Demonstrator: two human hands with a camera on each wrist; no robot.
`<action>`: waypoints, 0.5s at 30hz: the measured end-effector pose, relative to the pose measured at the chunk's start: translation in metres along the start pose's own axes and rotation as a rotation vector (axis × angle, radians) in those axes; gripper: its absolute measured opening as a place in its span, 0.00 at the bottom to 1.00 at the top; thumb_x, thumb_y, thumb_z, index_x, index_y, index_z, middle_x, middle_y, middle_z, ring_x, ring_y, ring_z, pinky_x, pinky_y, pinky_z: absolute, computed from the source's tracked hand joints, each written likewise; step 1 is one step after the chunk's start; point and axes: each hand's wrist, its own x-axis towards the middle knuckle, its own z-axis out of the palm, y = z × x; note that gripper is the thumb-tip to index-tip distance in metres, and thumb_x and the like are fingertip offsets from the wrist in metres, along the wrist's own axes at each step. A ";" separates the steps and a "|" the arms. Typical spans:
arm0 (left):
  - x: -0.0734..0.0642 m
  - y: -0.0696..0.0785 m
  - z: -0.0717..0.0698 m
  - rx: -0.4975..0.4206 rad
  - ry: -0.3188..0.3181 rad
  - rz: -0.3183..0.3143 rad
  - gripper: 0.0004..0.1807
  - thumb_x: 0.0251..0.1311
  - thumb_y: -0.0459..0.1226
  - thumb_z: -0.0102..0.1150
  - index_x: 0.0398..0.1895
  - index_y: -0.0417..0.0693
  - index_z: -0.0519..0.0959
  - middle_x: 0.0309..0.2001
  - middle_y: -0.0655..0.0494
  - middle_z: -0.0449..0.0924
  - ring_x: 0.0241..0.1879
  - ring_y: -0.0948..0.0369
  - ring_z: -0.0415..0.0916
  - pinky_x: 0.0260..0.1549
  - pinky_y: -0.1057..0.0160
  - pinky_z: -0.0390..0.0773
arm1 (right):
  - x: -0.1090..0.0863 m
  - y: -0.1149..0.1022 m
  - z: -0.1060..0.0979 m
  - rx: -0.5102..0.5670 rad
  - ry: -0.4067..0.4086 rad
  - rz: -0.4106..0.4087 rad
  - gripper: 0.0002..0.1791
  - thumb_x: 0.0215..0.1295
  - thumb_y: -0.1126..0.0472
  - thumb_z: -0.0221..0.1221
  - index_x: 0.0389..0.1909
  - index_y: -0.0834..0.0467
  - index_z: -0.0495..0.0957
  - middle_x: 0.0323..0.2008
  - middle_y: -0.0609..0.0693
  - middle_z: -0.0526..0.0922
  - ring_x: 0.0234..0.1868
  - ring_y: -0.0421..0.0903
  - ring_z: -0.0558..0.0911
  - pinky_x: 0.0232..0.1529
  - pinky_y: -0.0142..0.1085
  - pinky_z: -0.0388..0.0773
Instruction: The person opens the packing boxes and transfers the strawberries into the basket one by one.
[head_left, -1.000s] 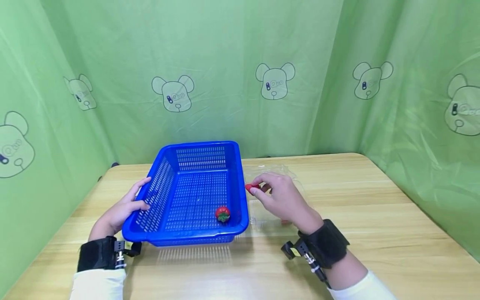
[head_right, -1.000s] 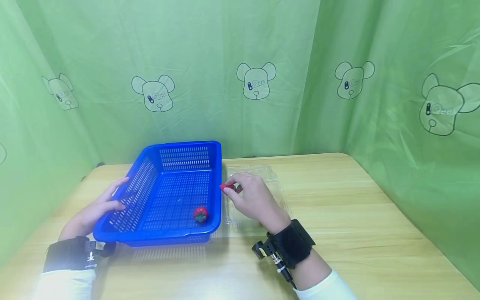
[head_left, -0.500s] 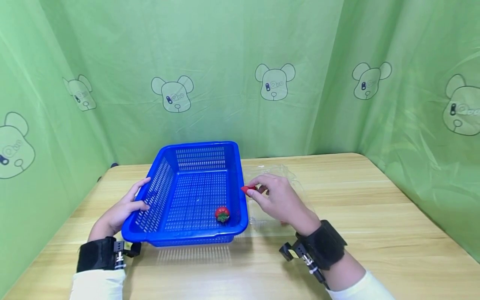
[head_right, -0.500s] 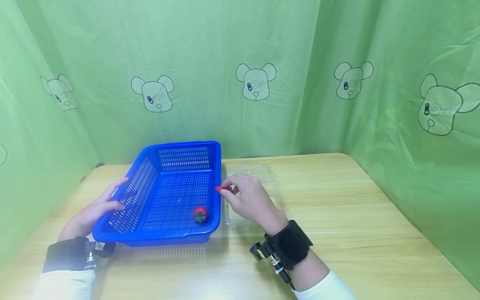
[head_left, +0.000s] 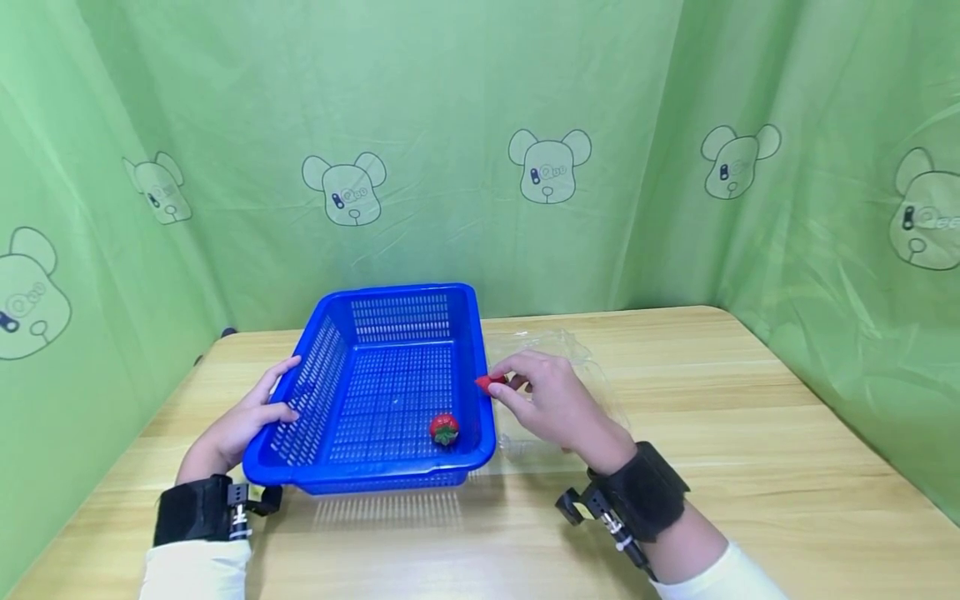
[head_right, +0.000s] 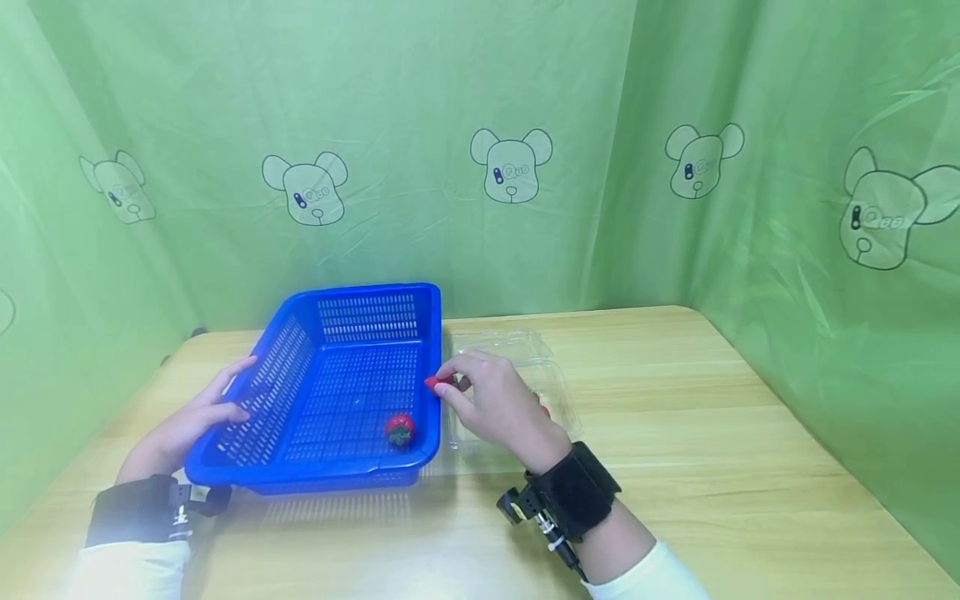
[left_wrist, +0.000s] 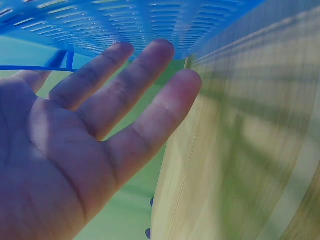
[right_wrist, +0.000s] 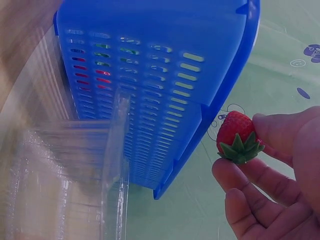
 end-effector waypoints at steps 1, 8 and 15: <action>0.000 0.000 0.000 0.002 0.001 -0.001 0.48 0.60 0.29 0.45 0.77 0.59 0.32 0.69 0.27 0.41 0.42 0.47 0.78 0.39 0.48 0.82 | 0.000 0.000 0.000 0.001 0.000 0.000 0.05 0.62 0.61 0.64 0.37 0.57 0.84 0.34 0.47 0.84 0.33 0.42 0.81 0.31 0.38 0.82; 0.000 -0.001 -0.001 0.002 -0.002 0.000 0.47 0.60 0.29 0.45 0.77 0.59 0.32 0.70 0.27 0.41 0.44 0.46 0.77 0.40 0.47 0.82 | -0.001 0.000 0.002 0.002 -0.002 -0.009 0.05 0.63 0.61 0.64 0.37 0.56 0.84 0.35 0.46 0.84 0.33 0.41 0.81 0.30 0.35 0.80; -0.001 0.001 0.001 -0.004 -0.007 0.005 0.47 0.60 0.29 0.45 0.77 0.59 0.33 0.70 0.28 0.40 0.45 0.46 0.77 0.41 0.47 0.81 | -0.002 0.000 0.005 -0.005 0.006 -0.044 0.05 0.61 0.62 0.65 0.37 0.57 0.84 0.34 0.47 0.84 0.32 0.41 0.81 0.29 0.32 0.80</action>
